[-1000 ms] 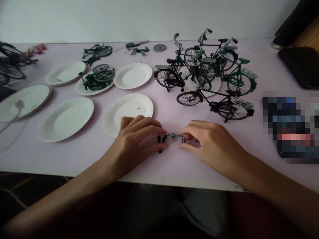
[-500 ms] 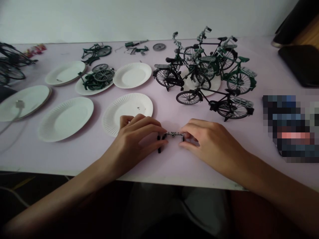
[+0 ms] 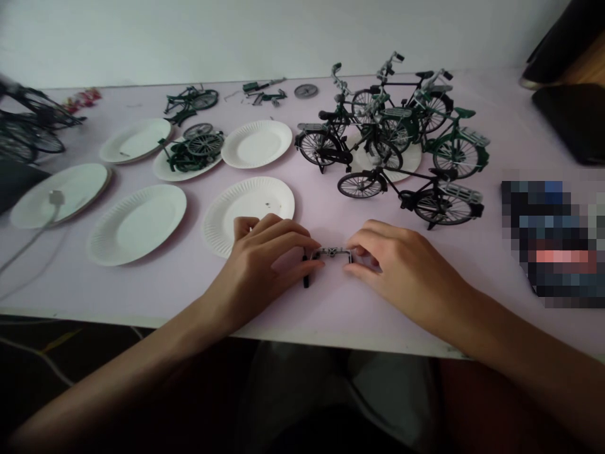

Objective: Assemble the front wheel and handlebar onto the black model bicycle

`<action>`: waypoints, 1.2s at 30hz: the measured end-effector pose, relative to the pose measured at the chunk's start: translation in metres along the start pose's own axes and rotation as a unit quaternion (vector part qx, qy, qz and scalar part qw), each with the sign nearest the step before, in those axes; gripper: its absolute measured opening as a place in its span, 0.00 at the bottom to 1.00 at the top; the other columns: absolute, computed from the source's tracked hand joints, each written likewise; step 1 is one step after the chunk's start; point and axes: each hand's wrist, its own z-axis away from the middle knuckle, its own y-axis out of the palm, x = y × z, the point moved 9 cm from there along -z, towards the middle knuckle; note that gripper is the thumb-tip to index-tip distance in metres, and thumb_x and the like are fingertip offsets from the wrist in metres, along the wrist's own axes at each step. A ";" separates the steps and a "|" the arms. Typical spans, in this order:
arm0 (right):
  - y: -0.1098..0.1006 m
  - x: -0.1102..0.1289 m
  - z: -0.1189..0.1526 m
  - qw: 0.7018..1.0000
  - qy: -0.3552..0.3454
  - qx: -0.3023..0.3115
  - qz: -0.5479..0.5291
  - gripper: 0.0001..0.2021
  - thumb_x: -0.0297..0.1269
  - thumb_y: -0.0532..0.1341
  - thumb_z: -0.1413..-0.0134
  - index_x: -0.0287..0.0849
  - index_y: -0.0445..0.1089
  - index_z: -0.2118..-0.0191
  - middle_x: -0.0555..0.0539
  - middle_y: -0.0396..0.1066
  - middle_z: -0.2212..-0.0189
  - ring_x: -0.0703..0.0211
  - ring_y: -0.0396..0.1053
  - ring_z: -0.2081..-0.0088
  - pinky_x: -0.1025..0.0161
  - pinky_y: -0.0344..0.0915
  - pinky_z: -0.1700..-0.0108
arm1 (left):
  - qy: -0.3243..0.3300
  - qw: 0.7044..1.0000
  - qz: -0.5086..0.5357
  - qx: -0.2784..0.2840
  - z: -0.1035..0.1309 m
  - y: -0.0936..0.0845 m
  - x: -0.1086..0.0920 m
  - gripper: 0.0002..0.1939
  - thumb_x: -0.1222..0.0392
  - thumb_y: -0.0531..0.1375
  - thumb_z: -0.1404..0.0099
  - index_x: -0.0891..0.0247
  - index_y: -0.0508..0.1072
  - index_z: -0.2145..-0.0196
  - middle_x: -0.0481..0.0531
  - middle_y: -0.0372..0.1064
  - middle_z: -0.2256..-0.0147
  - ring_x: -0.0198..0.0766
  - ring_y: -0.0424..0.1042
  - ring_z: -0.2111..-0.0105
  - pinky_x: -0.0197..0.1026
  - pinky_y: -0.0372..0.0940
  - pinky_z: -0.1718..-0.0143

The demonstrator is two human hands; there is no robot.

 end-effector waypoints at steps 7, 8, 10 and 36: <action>0.001 -0.002 0.000 1.000 0.002 -0.006 -0.001 0.05 0.35 0.68 0.42 0.43 0.73 0.61 0.49 0.72 0.64 0.60 0.68 0.68 0.60 0.65 0.64 | 0.007 1.000 -0.013 -0.004 0.000 0.001 -0.001 0.08 0.54 0.65 0.31 0.60 0.76 0.61 0.49 0.77 0.60 0.43 0.69 0.59 0.50 0.51 0.54; 0.001 -0.003 0.001 1.000 0.004 -0.004 0.002 0.05 0.35 0.68 0.42 0.43 0.73 0.61 0.49 0.72 0.64 0.60 0.68 0.68 0.61 0.65 0.64 | 0.008 1.000 -0.015 -0.005 0.000 0.001 -0.001 0.08 0.54 0.65 0.31 0.60 0.76 0.61 0.50 0.77 0.60 0.43 0.69 0.59 0.50 0.51 0.54; 0.001 -0.002 0.001 1.000 0.006 -0.001 0.009 0.05 0.35 0.68 0.42 0.43 0.73 0.61 0.49 0.73 0.63 0.60 0.69 0.68 0.61 0.65 0.64 | 0.009 1.000 -0.018 -0.002 0.001 0.001 -0.001 0.08 0.54 0.65 0.31 0.60 0.76 0.61 0.50 0.77 0.60 0.43 0.69 0.59 0.50 0.51 0.54; -0.012 0.012 0.006 0.996 -0.062 -0.057 0.022 0.10 0.40 0.64 0.38 0.43 0.68 0.54 0.49 0.68 0.66 0.61 0.65 0.71 0.61 0.65 0.67 | -0.029 0.993 -0.082 -0.076 -0.004 -0.064 0.056 0.04 0.62 0.59 0.27 0.60 0.73 0.56 0.52 0.75 0.55 0.42 0.73 0.57 0.52 0.62 0.49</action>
